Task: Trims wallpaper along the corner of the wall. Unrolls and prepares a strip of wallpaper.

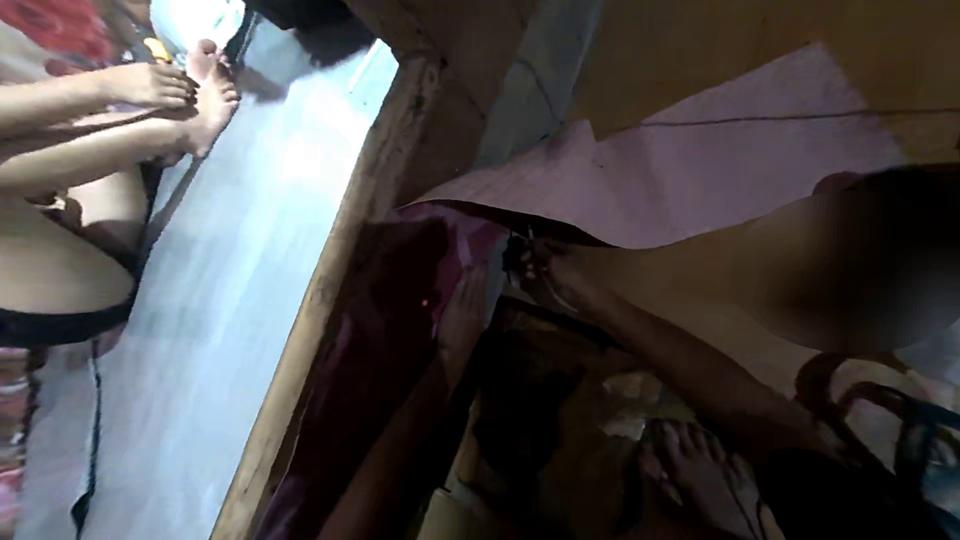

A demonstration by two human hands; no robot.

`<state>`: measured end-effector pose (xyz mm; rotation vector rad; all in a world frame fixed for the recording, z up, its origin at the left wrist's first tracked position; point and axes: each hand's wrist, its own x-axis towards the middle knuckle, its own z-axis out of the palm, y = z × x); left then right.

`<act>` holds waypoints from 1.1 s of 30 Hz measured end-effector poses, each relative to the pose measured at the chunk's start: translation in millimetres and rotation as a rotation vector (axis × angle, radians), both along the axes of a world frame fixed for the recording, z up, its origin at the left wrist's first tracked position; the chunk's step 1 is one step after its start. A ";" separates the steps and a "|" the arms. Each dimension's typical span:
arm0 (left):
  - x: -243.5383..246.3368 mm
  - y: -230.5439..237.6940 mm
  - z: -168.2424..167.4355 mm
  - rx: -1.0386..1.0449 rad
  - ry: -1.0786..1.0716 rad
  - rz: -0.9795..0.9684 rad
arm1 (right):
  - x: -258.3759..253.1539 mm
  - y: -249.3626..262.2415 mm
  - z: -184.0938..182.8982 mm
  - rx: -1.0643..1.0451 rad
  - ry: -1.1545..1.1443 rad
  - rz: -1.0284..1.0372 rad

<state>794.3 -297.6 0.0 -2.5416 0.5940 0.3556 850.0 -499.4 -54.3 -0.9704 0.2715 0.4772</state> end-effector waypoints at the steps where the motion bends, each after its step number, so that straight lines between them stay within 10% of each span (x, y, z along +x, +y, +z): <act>1: 3.4 0.8 -0.8 0.002 0.001 -0.019 | 5.7 5.7 -4.2 0.062 0.012 -0.039; 33: -6.2 14.9 12.2 0.099 -0.084 -0.414 | 41.4 38.8 -5.2 0.488 0.302 -0.387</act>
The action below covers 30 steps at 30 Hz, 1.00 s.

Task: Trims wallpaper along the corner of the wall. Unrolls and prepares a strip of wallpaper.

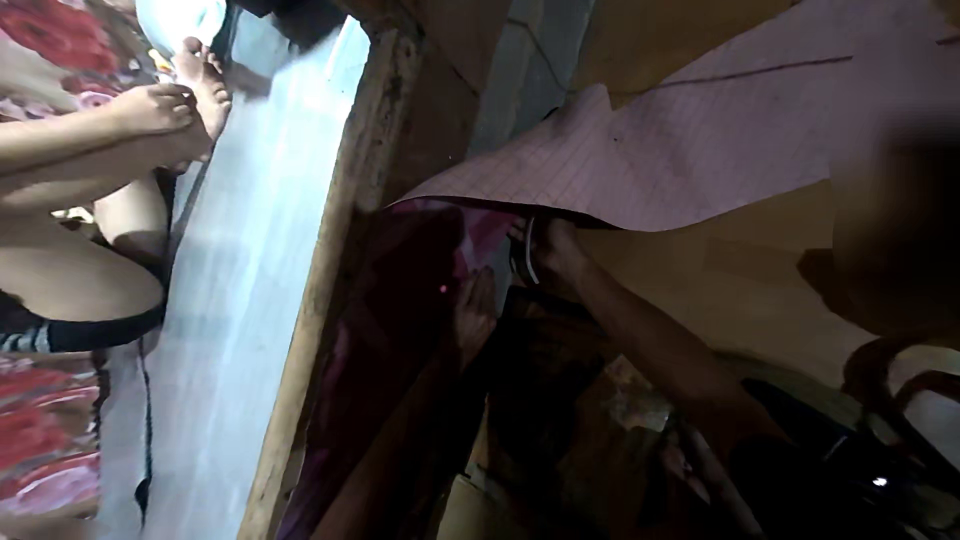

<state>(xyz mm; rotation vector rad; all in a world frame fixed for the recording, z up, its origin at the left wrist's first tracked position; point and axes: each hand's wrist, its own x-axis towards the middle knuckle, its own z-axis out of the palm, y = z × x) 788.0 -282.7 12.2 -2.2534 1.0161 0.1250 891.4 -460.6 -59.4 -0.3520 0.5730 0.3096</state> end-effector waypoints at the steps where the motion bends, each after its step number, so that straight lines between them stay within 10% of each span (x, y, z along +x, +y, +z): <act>1: 0.7 -0.7 -0.6 0.007 0.001 0.009 | -0.4 -1.1 2.8 -0.013 0.018 0.007; 24: 65.5 -65.0 6.7 -0.272 -0.048 0.144 | 7.6 0.3 -32.7 0.142 -0.126 -0.056; 30: 92.3 -85.2 15.6 0.034 0.210 0.274 | 0.3 -10.0 -23.0 0.086 -0.066 0.005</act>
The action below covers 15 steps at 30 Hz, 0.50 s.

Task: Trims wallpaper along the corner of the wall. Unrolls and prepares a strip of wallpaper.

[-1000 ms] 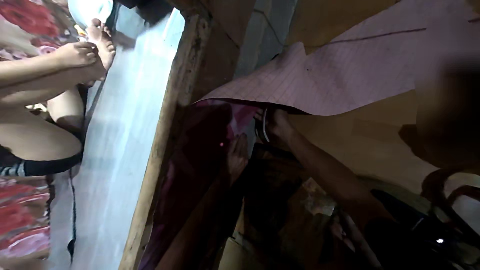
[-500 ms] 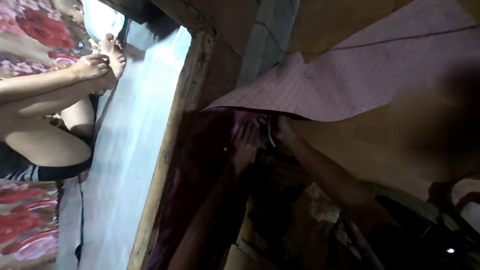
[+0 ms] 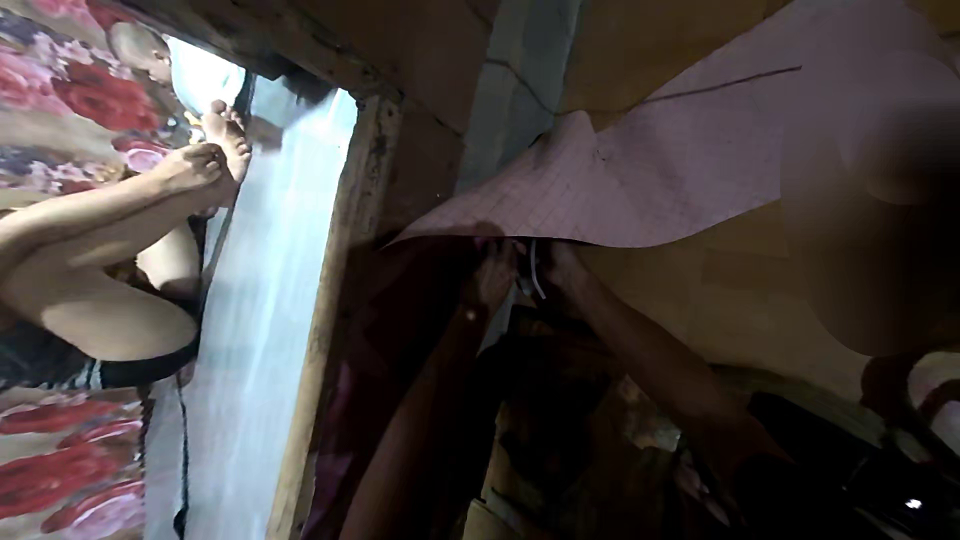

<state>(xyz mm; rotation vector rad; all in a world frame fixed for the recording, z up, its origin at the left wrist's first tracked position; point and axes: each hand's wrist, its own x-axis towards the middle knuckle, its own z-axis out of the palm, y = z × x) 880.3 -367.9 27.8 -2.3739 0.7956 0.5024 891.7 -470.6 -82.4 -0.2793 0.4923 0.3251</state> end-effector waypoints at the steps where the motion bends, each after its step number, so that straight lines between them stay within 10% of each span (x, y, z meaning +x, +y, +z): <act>1: 2.1 -3.4 -0.1 0.028 0.010 0.009 | -0.2 -0.9 -0.4 -0.009 -0.003 0.012; 11: 9.5 -10.8 -5.9 0.024 0.035 0.009 | 1.0 2.8 -14.9 -0.118 -0.042 -0.015; 15: 3.0 17.2 -15.9 -0.563 0.139 0.659 | -19.4 -10.1 -22.7 -0.461 -0.166 0.072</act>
